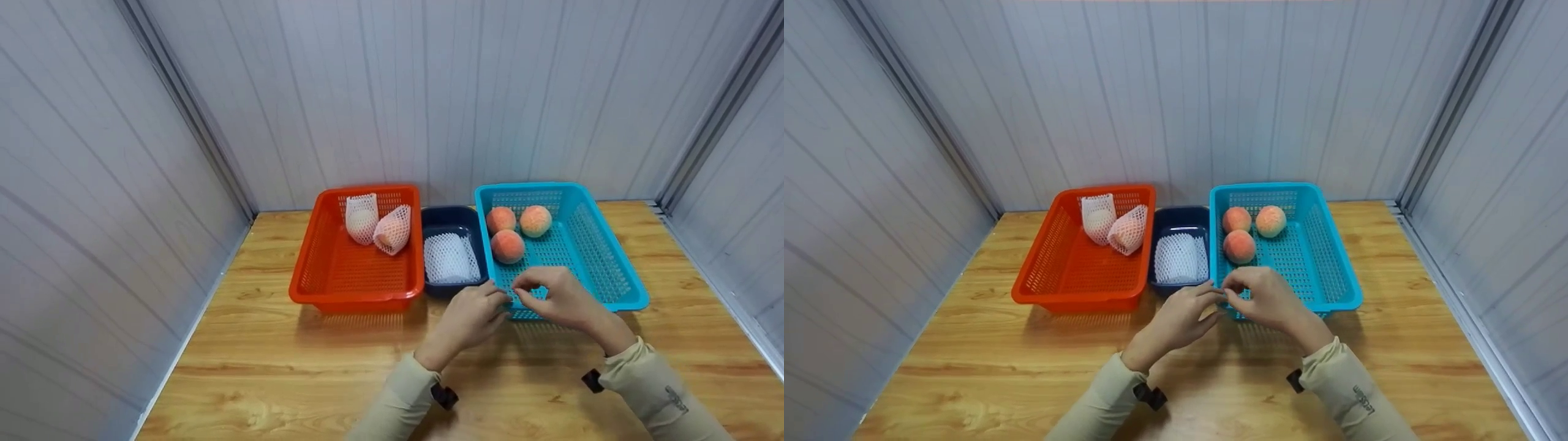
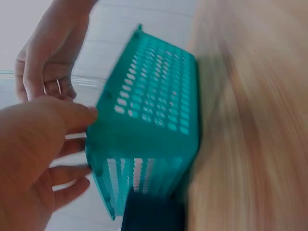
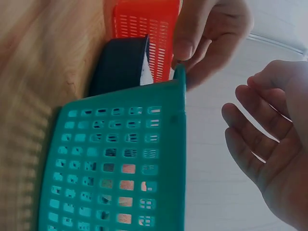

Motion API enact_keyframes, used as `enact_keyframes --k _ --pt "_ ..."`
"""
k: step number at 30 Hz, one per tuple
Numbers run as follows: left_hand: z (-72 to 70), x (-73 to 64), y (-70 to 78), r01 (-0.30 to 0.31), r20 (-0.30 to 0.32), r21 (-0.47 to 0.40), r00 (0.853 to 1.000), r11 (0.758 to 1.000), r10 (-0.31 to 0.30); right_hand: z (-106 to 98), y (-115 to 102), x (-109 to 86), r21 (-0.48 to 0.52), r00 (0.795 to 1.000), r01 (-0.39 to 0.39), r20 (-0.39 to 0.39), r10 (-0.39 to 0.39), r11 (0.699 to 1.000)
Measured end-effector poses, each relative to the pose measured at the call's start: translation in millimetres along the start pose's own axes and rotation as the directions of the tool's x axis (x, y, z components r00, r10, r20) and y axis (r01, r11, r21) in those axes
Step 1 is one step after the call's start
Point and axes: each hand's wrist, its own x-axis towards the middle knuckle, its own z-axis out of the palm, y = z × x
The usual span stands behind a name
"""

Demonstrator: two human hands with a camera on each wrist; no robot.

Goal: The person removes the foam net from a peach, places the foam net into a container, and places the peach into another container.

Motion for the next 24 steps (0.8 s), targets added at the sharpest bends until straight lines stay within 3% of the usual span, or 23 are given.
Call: enact_keyframes --k 2,5,11,17,24 --pt "-0.2 -3.0 -5.1 -0.037 -0.027 -0.007 0.999 0.999 0.037 4 1 -0.5 -0.006 1.0 0.027 -0.002 -0.027 1.0" --pt "-3.6 -10.3 -10.2 -0.039 -0.045 -0.021 0.998 0.999 0.038 12 3 -1.0 -0.012 0.997 0.071 -0.012 -0.071 0.997" --pt "-20.7 -25.2 -15.8 0.006 0.008 -0.007 1.0 1.0 -0.005 24 5 -1.7 -0.021 0.993 0.114 -0.015 -0.115 0.993" --pt "-51.3 -32.6 -20.5 0.02 0.045 -0.002 0.999 1.0 -0.02 31 3 3.2 -0.07 0.991 0.131 -0.016 -0.132 0.989" --pt "-95.0 -43.9 -16.6 0.106 0.111 -0.042 0.989 0.993 -0.101 45 -12 28.1 -0.18 0.976 0.206 -0.031 -0.215 0.962"
